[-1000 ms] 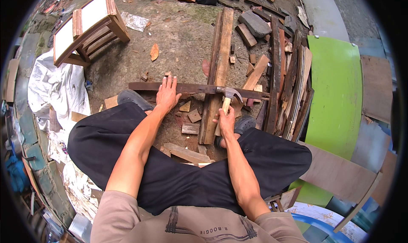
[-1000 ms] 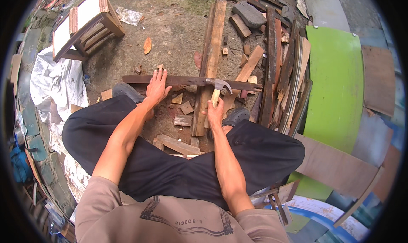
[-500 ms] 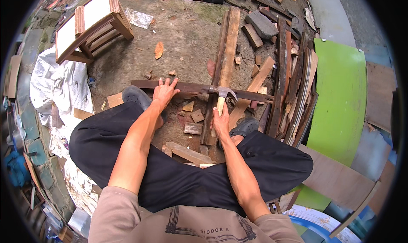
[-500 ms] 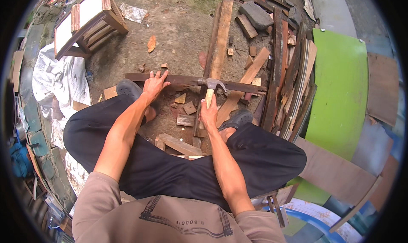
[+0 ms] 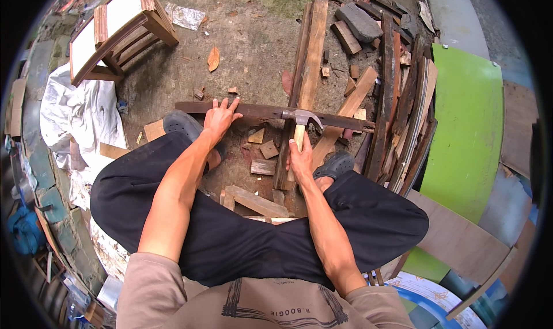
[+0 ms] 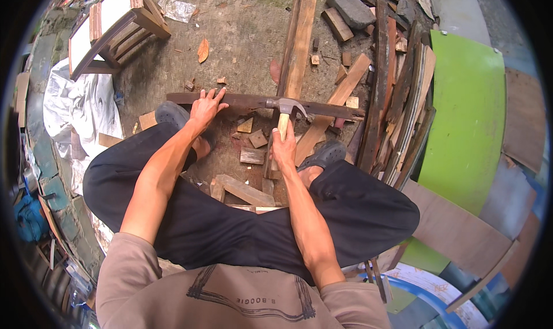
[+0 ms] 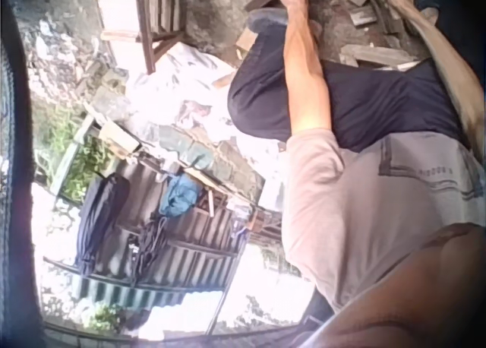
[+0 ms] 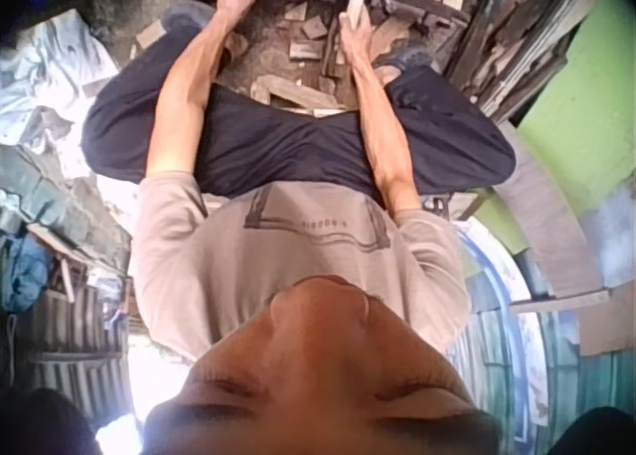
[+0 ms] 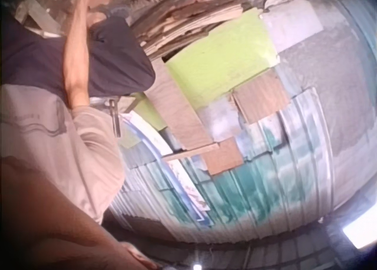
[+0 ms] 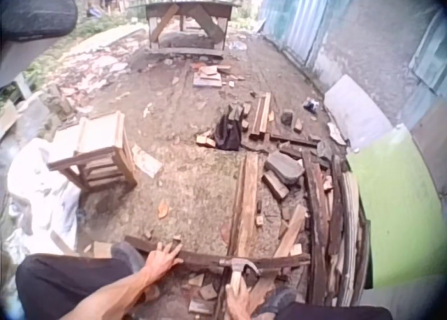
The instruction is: The person sits on the ground and uses a hammer to strike a long wooden plank, then uses a hand saw to cut the plank. The person also handles smaller wood pieces and a metal ruler during the process.
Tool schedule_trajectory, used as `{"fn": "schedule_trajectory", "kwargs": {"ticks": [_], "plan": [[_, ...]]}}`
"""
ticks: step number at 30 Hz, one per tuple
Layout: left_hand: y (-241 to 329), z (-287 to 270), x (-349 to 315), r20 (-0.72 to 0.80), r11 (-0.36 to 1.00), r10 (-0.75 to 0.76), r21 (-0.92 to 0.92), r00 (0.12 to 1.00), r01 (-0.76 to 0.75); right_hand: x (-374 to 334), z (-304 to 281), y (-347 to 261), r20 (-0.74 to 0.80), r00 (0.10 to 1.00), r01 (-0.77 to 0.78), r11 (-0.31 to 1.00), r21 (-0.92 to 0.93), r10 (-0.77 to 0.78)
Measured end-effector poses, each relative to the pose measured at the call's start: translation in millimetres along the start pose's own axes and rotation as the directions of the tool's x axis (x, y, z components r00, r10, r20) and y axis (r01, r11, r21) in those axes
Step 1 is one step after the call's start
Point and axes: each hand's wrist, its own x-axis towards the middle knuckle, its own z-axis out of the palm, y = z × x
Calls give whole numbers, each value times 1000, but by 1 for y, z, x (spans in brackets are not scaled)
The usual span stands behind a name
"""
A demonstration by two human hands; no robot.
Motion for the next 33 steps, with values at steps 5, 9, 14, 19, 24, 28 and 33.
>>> {"fn": "schedule_trajectory", "kwargs": {"ticks": [5, 9, 14, 19, 24, 28, 33], "plan": [[-3, 5, -3, -20, 999, -19, -31, 1000, 19, 14, -22, -1, -164, 986, -5, 986, 167, 32], [-1, 5, -2, -11, 998, -31, -46, 999, 30, 24, -18, -5, -321, 947, 68, 972, 223, 7], [-4, 10, -6, -15, 999, -22, -50, 1000, 21, 19, -28, -4, 68, 997, 33, 987, -155, -22], [-4, 7, -4, -13, 997, -40, -62, 999, 39, 34, -42, -10, -110, 994, 22, 991, 132, -7], [-2, 3, -1, 31, 998, -38, -40, 999, 39, 21, 6, -3, -294, 956, 47, 993, 105, -14], [-6, 6, -2, 29, 998, -32, -51, 999, 34, 15, -13, -4, -8, 1000, -4, 992, -125, 3], [-3, 3, -4, 2, 998, -35, -46, 999, 35, 37, -39, -12, -212, 977, 39, 979, 201, 5]]}}
